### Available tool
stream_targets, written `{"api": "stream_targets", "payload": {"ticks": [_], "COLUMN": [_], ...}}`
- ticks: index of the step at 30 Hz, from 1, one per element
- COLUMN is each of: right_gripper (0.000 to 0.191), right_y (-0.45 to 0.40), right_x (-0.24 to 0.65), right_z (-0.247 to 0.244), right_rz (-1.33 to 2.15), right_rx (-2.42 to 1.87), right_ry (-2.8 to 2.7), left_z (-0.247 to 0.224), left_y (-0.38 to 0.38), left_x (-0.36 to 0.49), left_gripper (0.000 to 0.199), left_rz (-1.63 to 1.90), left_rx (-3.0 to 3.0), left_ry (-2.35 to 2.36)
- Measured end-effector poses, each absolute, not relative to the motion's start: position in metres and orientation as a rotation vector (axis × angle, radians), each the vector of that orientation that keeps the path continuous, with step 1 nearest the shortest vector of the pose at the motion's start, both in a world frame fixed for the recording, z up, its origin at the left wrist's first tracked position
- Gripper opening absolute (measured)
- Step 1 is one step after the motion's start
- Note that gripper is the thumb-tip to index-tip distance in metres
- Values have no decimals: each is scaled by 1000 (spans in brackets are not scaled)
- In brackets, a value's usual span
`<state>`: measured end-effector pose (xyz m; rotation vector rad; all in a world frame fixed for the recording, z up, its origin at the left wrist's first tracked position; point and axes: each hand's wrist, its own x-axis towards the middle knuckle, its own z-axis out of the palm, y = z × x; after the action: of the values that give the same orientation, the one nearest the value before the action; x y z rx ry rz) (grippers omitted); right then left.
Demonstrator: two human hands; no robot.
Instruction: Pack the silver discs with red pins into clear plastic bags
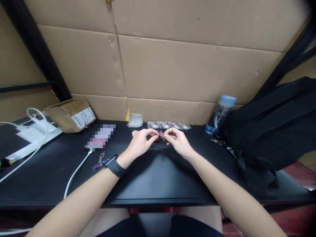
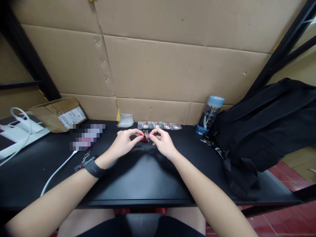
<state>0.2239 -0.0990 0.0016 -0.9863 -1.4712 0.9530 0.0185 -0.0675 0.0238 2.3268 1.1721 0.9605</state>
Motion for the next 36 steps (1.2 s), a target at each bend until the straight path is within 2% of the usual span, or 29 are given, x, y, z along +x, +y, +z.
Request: {"api": "stream_targets", "payload": {"ticks": [17,28,32,36], "right_gripper": [30,38,50,46], "right_y": [-100,-107,-106,-105], "right_x": [216,213,214,215], "right_z": [-2,1,0,0], "right_rz": [902,1153,1162,1191], "right_rx": [-1006,-909,-897,-924], "right_ry": [-1433,-1328,-1318,-1344], "left_z": [21,15,16,15], "left_y": [-69,-67,-66,-65], "left_x": [22,24,24,24], "left_gripper": [14,14,13,13], "left_rz": [1101,1094,1093,1049], "left_rx": [2140,2094,2093,2118], "left_ry": [1242,1169,1179,1185]}}
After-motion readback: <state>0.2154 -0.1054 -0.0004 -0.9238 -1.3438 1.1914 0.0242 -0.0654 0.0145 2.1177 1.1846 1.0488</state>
